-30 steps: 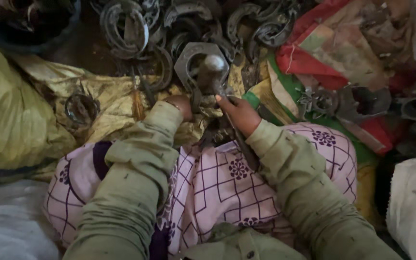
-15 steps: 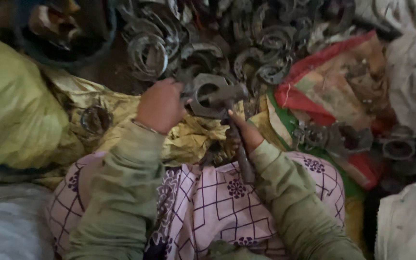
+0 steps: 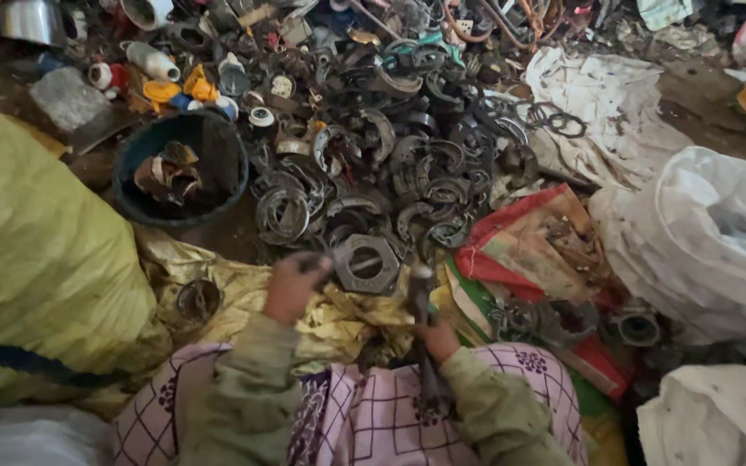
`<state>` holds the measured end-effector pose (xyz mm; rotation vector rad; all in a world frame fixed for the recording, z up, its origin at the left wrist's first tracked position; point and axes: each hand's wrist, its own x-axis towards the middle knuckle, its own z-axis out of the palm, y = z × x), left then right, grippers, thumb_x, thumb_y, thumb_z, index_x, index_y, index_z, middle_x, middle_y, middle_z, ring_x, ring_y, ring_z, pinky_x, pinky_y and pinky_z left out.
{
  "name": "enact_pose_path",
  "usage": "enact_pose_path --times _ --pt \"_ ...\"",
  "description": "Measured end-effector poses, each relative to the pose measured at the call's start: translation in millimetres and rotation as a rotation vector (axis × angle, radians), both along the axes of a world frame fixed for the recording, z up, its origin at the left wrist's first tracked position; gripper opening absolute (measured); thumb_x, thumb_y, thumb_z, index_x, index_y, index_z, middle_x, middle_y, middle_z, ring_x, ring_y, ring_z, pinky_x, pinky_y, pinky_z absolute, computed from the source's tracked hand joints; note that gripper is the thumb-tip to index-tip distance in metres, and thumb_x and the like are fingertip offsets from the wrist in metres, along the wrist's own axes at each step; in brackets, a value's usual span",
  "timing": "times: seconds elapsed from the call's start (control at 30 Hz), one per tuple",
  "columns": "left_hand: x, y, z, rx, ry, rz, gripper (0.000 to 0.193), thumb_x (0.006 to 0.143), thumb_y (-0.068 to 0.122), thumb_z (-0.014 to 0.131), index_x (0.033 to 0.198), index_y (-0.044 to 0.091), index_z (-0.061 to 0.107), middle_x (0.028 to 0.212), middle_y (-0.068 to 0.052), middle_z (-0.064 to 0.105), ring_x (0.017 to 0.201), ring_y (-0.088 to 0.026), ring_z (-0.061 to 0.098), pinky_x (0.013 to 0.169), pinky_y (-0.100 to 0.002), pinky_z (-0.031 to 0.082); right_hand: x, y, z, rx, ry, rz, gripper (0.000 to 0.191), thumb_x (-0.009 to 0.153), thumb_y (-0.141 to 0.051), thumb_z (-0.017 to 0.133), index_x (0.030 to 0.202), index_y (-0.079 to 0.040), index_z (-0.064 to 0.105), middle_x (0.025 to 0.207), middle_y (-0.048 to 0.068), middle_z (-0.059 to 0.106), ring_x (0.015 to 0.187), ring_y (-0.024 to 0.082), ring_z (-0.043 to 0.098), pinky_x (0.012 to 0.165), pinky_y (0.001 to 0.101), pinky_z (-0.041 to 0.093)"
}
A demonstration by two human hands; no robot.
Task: The person sits on the floor and uses a hammer to strike a metal part held in a hexagonal jig. They repeatedly adjust the part and hammer it to shape or separate components.
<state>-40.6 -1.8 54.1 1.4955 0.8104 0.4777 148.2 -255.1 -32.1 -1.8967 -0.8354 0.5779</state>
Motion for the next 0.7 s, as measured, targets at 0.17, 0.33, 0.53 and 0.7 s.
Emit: enact_pose_path --times 0.17,0.33,0.53,0.7 --pt "-18 -7 7 -0.901 -0.574 0.153 0.025 0.084 0.029 0.066 0.093 0.006 0.070 0.081 -0.009 0.073 0.073 -0.027 0.069 0.068 -0.043 0.058 -22 4 -5 -0.647 -0.422 0.196 0.078 0.087 -0.037 0.070 0.154 -0.012 0.037 0.085 0.027 0.072 0.076 0.047 0.070 0.069 0.0574 0.055" --pt "-7 7 -6 -0.705 -0.539 0.325 0.033 0.095 0.040 0.070 0.092 0.008 0.070 0.082 -0.009 0.067 0.073 -0.026 0.063 0.064 -0.041 0.050 -18 17 25 -0.463 -0.445 0.171 0.058 0.092 -0.047 0.070 0.140 -0.018 0.052 0.095 0.026 0.073 0.081 0.047 0.071 0.073 0.0553 0.057" --pt "17 1 -14 -0.234 -0.326 0.283 0.043 0.092 0.034 0.072 0.109 -0.004 0.075 0.106 -0.006 0.078 0.092 -0.016 0.068 0.088 -0.034 0.053 2 49 46 0.056 -0.017 -0.045 0.071 0.093 -0.032 0.069 0.154 -0.011 0.039 0.119 0.018 0.069 0.101 0.031 0.070 0.081 0.0448 0.060" --pt "25 -23 -24 -0.261 -0.092 0.105 0.047 0.097 0.038 0.070 0.107 -0.008 0.075 0.098 -0.009 0.076 0.087 -0.016 0.064 0.082 -0.036 0.052 -18 53 30 0.340 0.727 0.066 0.057 0.107 -0.032 0.054 0.156 -0.007 0.042 0.140 0.011 0.060 0.127 0.025 0.059 0.100 0.0444 0.055"
